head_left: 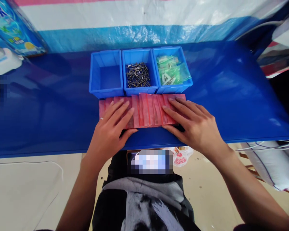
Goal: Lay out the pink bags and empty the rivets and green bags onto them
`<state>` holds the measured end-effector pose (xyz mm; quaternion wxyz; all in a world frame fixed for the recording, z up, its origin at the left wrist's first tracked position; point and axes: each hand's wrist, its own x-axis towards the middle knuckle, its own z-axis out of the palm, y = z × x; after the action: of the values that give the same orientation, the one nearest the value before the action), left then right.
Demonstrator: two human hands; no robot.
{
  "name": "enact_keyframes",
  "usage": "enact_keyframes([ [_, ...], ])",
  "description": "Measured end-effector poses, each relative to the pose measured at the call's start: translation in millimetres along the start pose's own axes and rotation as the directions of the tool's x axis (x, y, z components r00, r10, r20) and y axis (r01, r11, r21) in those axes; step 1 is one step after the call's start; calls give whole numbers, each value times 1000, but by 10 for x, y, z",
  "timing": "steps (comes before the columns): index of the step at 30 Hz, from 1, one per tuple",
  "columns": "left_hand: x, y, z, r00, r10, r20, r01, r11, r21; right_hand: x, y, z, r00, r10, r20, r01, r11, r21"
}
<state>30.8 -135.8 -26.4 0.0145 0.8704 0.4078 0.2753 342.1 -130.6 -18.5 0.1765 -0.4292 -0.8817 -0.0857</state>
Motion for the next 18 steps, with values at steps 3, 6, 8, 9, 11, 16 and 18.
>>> enact_keyframes([
  [3,94,130,44,998,58,-8,-58,997,49,-29,6,7,1000,11,7,-11,1000,2],
  [6,138,194,31,997,73,27,-75,995,72,-54,38,-51,1000,-6,-29,8,998,64],
  [8,151,153,-56,998,63,20,-63,998,26,-21,69,-133,997,1,-76,6,996,89],
  [9,168,99,-118,998,58,-1,-58,998,-6,25,89,-176,995,6,-95,3,995,98],
  [11,253,-73,-243,994,33,-103,-34,999,-13,187,147,-234,994,10,-109,4,992,128],
  [16,693,-668,-306,997,52,52,-53,998,24,816,369,-91,997,-78,-15,79,960,270],
  [18,816,-819,-233,992,36,118,-32,999,-38,985,435,23,992,-123,27,109,946,305],
])
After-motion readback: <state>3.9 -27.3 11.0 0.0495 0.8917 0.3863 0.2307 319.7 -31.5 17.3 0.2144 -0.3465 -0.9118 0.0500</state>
